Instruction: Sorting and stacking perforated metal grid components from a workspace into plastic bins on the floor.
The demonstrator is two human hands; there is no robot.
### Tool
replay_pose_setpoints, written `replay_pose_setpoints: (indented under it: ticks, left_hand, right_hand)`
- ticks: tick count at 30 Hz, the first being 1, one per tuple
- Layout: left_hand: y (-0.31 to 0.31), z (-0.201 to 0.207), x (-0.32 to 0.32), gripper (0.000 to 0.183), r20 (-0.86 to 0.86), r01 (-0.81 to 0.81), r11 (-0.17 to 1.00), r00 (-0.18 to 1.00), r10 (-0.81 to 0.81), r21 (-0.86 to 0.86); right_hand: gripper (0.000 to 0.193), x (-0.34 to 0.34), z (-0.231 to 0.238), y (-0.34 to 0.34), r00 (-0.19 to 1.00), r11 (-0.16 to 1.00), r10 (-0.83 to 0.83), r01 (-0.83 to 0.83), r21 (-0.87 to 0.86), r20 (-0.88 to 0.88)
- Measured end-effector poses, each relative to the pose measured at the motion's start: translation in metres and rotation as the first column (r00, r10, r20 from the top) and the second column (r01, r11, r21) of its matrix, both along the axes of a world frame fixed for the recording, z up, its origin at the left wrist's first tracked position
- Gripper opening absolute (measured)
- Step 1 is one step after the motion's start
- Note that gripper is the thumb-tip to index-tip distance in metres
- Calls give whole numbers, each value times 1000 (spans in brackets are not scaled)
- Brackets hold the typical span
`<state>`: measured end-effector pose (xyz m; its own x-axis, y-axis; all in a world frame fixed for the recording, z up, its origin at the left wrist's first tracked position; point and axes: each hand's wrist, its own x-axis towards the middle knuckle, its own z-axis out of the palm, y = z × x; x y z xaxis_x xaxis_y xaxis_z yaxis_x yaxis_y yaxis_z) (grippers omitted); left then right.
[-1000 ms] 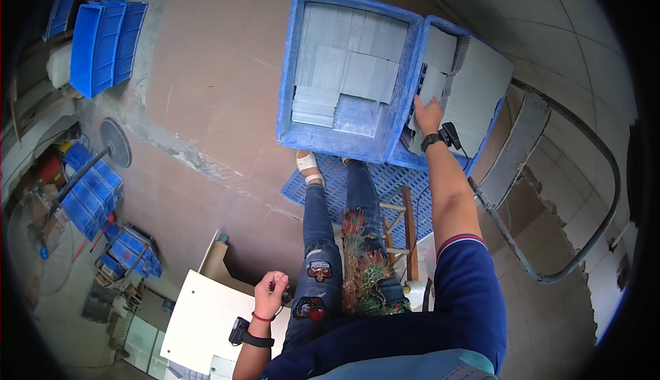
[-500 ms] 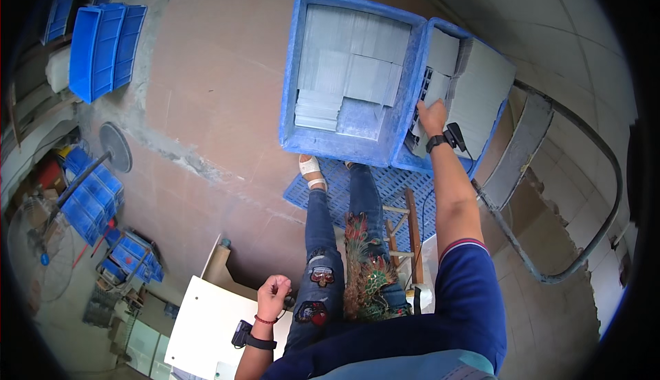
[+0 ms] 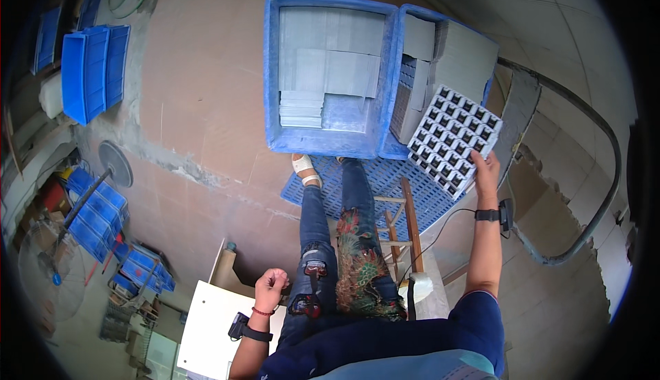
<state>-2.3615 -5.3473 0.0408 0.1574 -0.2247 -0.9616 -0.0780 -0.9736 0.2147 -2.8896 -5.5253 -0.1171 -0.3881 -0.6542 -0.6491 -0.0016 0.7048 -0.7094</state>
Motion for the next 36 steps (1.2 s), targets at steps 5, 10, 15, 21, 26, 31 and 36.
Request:
replay_pose_setpoints:
  ticks: [5, 10, 15, 21, 26, 31, 36]
  left_hand:
    - [-4, -4, 0, 12, 12, 34, 999, 999, -34, 26]
    - [-4, -9, -2, 12, 28, 71, 995, 997, -73, 68]
    - [-12, -8, -7, 14, 18, 115, 991, 993, -117, 74]
    - [-14, -12, -10, 16, -18, 150, 983, 989, -149, 105]
    - [-2, -28, -18, 17, -21, 119, 986, 993, -118, 113]
    - [-13, -22, -22, 13, -73, 88, 995, 994, -84, 53]
    - [-6, -23, -14, 11, -6, 7, 996, 1000, -7, 92]
  right_hand:
    - [31, -60, -23, -9, 950, 945, -286, 301, -130, 124]
    - [36, -95, -90, -23, 768, 802, -474, 579, -149, 431]
    - [38, -96, -151, -13, 659, 747, -568, 665, -28, 493]
    - [27, -92, -140, 25, 883, 918, 7, 181, 354, -469]
    - [30, 32, -143, 64, 882, 935, 351, -316, 158, -314]
    - [51, 114, -204, 38, 681, 955, 298, -223, 197, -669]
    - [71, 168, -207, 9, 609, 896, 360, -15, 443, -707]
